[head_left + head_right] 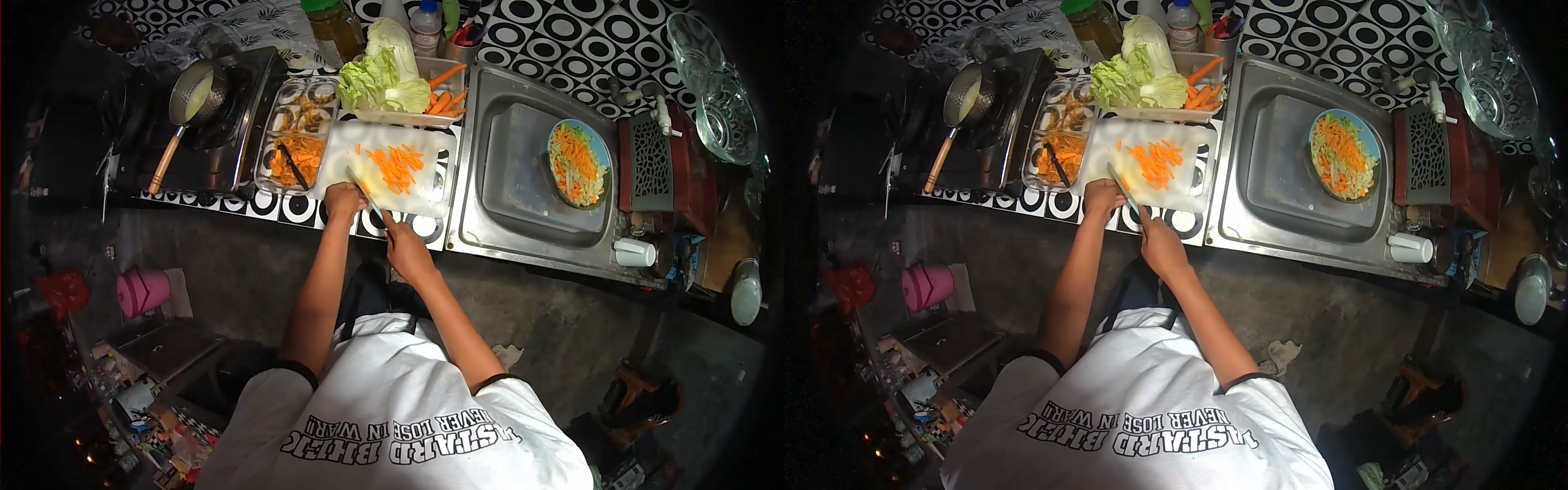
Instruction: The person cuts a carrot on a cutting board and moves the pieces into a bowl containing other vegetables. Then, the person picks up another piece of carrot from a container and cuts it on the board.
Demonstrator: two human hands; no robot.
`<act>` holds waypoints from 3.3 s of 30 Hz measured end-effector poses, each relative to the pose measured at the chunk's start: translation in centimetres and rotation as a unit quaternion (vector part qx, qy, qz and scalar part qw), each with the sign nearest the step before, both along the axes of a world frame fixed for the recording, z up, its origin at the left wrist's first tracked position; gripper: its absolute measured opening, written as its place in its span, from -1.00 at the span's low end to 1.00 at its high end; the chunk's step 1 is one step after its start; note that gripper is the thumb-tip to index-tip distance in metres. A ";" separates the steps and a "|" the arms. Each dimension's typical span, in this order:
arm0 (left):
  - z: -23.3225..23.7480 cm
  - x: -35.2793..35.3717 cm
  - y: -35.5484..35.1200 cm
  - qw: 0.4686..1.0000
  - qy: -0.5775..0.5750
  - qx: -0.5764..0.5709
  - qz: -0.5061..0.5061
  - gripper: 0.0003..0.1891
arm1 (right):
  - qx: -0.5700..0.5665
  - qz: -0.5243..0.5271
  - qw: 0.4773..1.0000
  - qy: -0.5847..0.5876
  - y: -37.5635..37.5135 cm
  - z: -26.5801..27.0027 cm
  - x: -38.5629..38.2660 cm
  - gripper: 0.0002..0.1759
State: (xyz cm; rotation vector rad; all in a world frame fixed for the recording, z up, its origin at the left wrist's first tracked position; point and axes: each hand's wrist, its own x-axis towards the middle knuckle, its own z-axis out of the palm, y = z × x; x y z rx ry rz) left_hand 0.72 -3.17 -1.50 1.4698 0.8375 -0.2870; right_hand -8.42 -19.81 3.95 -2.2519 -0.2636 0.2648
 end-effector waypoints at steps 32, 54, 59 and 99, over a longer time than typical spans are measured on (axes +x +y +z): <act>1.5 0.3 -1.0 0.998 -0.011 0.023 0.050 -0.82 | -0.093 0.058 0.988 0.112 0.9 1.0 2.1 -0.78; 0.8 0.5 -0.5 0.999 -0.010 0.036 0.015 -0.81 | -0.097 0.060 0.985 0.129 0.8 -0.3 2.0 -0.68; 0.5 0.5 -0.2 1.000 -0.012 0.023 0.002 -0.83 | -0.064 0.036 0.988 0.137 0.7 -0.6 1.8 -0.76; 2.0 1.5 1.3 0.997 0.037 -0.046 -0.049 -0.67 | -0.080 0.028 0.987 0.134 0.7 -1.3 1.6 -0.72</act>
